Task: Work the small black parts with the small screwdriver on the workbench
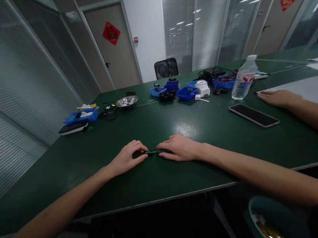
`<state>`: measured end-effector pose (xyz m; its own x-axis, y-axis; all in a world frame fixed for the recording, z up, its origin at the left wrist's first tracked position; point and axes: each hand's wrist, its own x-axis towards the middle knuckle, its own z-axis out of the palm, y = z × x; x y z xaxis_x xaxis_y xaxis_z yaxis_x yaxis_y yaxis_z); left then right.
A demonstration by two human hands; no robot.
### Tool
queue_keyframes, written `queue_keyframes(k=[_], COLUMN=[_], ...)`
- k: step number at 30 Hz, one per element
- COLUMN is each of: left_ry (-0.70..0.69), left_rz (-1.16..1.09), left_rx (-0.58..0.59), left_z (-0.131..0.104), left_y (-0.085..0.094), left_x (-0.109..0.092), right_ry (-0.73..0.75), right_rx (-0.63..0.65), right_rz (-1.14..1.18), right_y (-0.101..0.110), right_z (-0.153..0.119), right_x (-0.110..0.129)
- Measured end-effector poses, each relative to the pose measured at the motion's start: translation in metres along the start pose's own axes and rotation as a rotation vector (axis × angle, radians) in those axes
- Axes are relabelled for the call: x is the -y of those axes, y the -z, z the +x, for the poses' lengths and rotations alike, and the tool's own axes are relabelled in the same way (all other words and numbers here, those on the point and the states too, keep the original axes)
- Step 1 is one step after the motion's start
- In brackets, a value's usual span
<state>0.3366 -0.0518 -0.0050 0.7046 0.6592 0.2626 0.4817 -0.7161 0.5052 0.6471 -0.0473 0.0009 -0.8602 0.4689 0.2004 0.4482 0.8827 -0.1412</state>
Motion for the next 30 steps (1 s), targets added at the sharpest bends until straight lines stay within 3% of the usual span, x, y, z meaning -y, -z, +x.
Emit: queue_keyframes(k=[11,17,21,25,30], left_ry=[-0.011,0.023,0.052,0.06,-0.014], left_rz=[-0.047,-0.084,-0.098,-0.088,-0.031], left_rx=[-0.001,0.02,0.038,0.048,0.049], left_z=[0.005,0.006,0.005,0.003,-0.001], left_y=[-0.006,-0.003,-0.001,0.002,0.005], left_x=[-0.001,0.0,0.0,0.0,-0.003], right_ry=[-0.014,-0.069,-0.177,-0.299,-0.411], right_rx=[0.0,-0.048,-0.122,-0.112,-0.126], right_rz=[-0.038,-0.044,-0.051,-0.051,-0.058], right_y=[0.0,-0.004,-0.005,-0.003,-0.002], right_z=[0.008,0.004,-0.001,-0.003,0.0], right_x=[0.017,0.014,0.005,-0.003,-0.007])
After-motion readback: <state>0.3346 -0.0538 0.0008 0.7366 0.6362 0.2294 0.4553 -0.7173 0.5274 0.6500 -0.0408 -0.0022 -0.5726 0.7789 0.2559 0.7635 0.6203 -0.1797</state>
